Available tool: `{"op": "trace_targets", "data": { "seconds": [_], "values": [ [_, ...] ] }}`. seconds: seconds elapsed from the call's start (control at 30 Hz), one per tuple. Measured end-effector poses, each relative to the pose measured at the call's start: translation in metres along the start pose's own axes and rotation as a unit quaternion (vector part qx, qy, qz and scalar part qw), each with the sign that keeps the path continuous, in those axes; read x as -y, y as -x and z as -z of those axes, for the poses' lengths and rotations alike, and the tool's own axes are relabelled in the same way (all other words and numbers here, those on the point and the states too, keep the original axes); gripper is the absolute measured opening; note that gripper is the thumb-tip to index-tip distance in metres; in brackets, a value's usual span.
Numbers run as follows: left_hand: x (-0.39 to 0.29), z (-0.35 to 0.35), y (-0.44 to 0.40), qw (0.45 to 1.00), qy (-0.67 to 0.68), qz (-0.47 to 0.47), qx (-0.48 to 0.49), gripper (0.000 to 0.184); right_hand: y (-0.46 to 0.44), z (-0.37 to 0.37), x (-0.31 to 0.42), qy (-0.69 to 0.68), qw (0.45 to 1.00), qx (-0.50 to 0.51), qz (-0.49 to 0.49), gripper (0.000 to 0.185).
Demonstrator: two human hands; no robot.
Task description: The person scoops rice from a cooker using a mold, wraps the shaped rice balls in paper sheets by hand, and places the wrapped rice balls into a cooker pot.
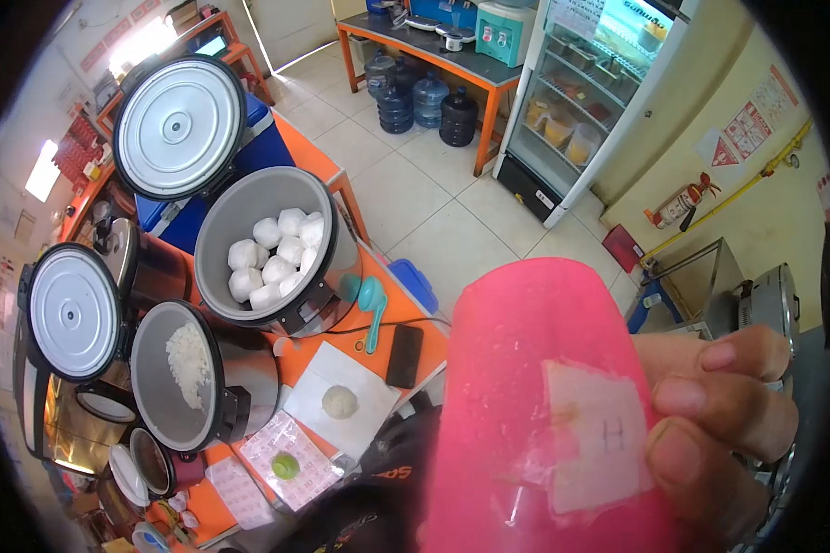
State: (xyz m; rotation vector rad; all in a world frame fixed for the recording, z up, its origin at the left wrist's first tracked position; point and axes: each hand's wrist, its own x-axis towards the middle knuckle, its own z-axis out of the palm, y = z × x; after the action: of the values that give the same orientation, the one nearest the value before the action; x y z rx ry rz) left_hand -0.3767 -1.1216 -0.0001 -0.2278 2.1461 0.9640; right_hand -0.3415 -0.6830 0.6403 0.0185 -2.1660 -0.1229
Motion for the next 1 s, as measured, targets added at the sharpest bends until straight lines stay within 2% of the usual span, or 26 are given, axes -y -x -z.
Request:
{"op": "trace_targets", "data": {
  "seconds": [0.43, 0.53, 0.6, 0.7, 0.77, 0.83, 0.87, 0.93, 1.0],
  "values": [
    [0.013, 0.013, 0.027, 0.998, -0.039, 0.040, 0.030, 0.034, 0.014, -0.006, -0.039, -0.051, 0.996, 0.061, -0.043, 0.039],
    [0.017, 0.011, 0.025, 0.998, -0.044, 0.038, 0.038, 0.034, 0.046, -0.030, -0.052, -0.101, 0.992, -0.003, -0.077, 0.037],
    [0.016, 0.011, 0.027, 0.998, -0.047, 0.029, 0.041, 0.035, 0.060, -0.046, -0.055, -0.168, 0.978, -0.034, -0.119, 0.040],
    [0.016, 0.012, 0.029, 0.998, -0.047, -0.007, 0.040, 0.035, 0.060, -0.096, -0.056, -0.301, 0.930, -0.094, -0.189, 0.053],
    [0.018, 0.007, 0.025, 0.999, -0.033, -0.034, 0.018, 0.035, 0.079, -0.146, -0.059, -0.348, 0.915, -0.103, -0.178, 0.067],
    [0.017, -0.001, 0.011, 0.998, 0.020, -0.054, -0.037, 0.036, 0.106, -0.179, -0.055, -0.398, 0.899, 0.002, -0.183, 0.078],
    [0.014, -0.007, 0.007, 0.987, 0.099, -0.073, -0.099, 0.030, 0.113, -0.188, -0.046, -0.440, 0.865, 0.106, -0.216, 0.080],
    [-0.019, -0.008, 0.008, 0.968, 0.197, -0.066, -0.141, 0.028, 0.149, -0.238, -0.021, -0.469, 0.826, 0.199, -0.241, 0.077],
    [-0.029, -0.011, -0.002, 0.957, 0.207, -0.101, -0.178, 0.025, 0.187, -0.282, 0.004, -0.500, 0.723, 0.354, -0.319, 0.076]
  ]
}}
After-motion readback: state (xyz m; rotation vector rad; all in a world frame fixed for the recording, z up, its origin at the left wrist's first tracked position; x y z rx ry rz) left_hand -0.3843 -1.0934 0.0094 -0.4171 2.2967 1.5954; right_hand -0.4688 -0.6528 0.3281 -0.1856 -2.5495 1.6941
